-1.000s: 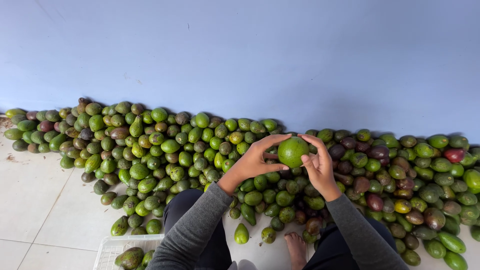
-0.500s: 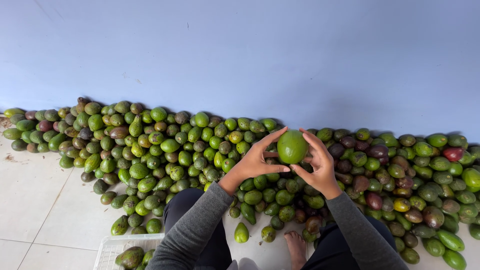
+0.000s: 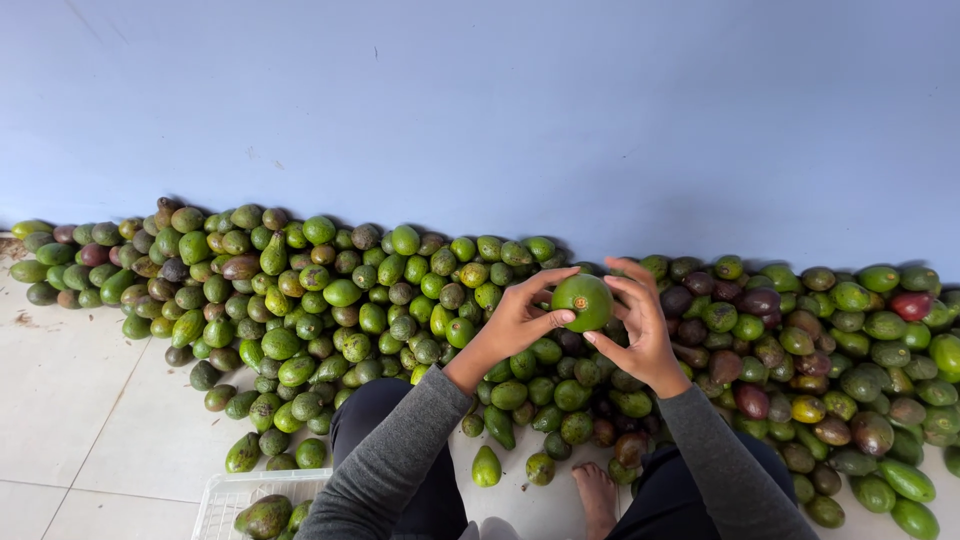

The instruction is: Sorting and inspecting avocados from a large pile on the floor into a plastic crate

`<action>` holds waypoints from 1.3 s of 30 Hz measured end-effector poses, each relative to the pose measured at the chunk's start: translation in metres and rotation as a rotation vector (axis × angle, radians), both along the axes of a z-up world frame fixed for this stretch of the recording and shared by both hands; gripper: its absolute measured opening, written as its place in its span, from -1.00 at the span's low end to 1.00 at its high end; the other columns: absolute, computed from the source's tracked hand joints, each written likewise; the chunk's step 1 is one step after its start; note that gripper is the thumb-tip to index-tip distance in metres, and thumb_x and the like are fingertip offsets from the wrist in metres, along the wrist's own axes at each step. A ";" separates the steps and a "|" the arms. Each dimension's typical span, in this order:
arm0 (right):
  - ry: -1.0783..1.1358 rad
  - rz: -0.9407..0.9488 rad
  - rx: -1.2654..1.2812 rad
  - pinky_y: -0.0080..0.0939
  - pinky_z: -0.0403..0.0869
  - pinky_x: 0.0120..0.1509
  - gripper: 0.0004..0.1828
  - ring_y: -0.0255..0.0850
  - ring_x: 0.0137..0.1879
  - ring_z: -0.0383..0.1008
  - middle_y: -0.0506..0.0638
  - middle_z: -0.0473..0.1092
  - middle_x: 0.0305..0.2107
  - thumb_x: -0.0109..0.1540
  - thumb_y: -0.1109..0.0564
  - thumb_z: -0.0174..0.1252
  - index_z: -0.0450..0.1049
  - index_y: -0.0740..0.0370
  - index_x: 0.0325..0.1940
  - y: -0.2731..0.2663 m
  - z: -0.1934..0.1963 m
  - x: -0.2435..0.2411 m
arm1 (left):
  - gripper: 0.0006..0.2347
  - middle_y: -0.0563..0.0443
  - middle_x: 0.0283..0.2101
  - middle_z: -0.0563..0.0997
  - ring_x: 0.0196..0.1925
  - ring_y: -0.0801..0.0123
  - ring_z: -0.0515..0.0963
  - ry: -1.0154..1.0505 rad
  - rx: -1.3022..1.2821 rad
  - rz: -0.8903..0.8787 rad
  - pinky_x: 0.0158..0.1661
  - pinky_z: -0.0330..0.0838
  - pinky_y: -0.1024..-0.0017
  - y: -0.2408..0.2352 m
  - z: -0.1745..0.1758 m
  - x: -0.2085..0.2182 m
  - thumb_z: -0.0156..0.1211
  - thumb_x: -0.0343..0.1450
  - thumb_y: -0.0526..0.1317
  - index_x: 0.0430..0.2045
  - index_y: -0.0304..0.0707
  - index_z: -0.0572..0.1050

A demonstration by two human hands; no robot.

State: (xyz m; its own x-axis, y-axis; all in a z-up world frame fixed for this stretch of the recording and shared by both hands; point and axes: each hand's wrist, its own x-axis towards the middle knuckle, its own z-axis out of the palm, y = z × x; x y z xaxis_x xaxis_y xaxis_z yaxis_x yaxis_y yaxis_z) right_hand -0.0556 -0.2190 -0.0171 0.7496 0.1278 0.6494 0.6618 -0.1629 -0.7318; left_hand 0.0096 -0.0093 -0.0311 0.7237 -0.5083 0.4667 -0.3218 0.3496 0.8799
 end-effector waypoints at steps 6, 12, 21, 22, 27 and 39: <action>0.095 0.011 0.145 0.06 0.70 0.07 -0.13 0.20 0.25 0.47 0.30 0.07 0.41 0.22 0.39 0.22 -0.04 0.19 0.53 0.000 -0.011 -0.001 | -0.20 -0.22 0.51 0.25 0.42 -0.25 0.35 -0.146 0.064 -0.039 -0.03 0.71 0.11 0.013 0.043 -0.018 0.54 0.33 -0.36 0.52 -0.09 0.21; 0.147 0.117 0.126 0.02 0.73 0.00 -0.09 0.27 0.24 0.47 0.33 -0.04 0.48 0.14 0.44 0.25 -0.01 0.25 0.51 -0.005 -0.014 0.001 | -0.24 -0.28 0.43 0.36 0.31 -0.16 0.49 -0.139 0.061 0.007 0.01 0.68 0.02 0.013 0.035 -0.011 0.56 0.32 -0.35 0.47 -0.17 0.28; 0.171 0.021 0.086 -0.08 0.74 -0.07 -0.12 0.16 0.10 0.59 0.21 0.13 0.37 0.07 0.37 0.42 0.19 0.34 0.43 -0.017 -0.022 0.006 | -0.23 -0.28 0.53 0.20 0.38 -0.35 0.37 -0.104 0.029 -0.080 0.05 0.68 -0.02 0.018 0.039 -0.013 0.49 0.35 -0.41 0.51 -0.14 0.21; 0.170 0.020 0.086 -0.08 0.74 -0.07 -0.12 0.16 0.10 0.59 0.21 0.13 0.37 0.07 0.37 0.42 0.19 0.34 0.43 -0.018 -0.023 0.006 | -0.23 -0.28 0.53 0.20 0.38 -0.35 0.37 -0.105 0.029 -0.081 0.05 0.68 -0.02 0.019 0.042 -0.015 0.49 0.35 -0.41 0.51 -0.14 0.21; 0.188 0.013 0.076 0.30 0.68 0.07 -0.24 0.34 0.28 0.43 0.28 0.21 0.28 0.18 0.20 0.37 0.23 0.34 0.42 -0.017 -0.028 0.010 | -0.34 -0.22 0.38 0.43 0.24 -0.24 0.55 -0.072 -0.001 -0.006 -0.07 0.74 0.12 0.013 0.034 -0.009 0.60 0.28 -0.35 0.33 -0.18 0.45; 0.225 0.042 0.076 0.29 0.70 0.07 -0.33 0.31 0.25 0.45 0.21 0.20 0.24 0.18 0.31 0.35 0.27 0.29 0.35 -0.008 -0.018 0.003 | -0.47 -0.24 0.29 0.50 0.28 -0.25 0.51 -0.077 0.046 -0.018 -0.21 0.77 0.19 0.013 0.041 -0.016 0.53 0.37 -0.29 0.27 -0.19 0.49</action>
State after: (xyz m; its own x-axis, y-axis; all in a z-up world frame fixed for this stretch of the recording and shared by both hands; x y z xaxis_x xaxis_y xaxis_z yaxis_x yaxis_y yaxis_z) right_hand -0.0522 -0.2274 -0.0353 0.8718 0.1189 0.4752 0.4853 -0.0780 -0.8709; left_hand -0.0063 0.0038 0.0103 0.6770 -0.5431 0.4967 -0.3835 0.3157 0.8679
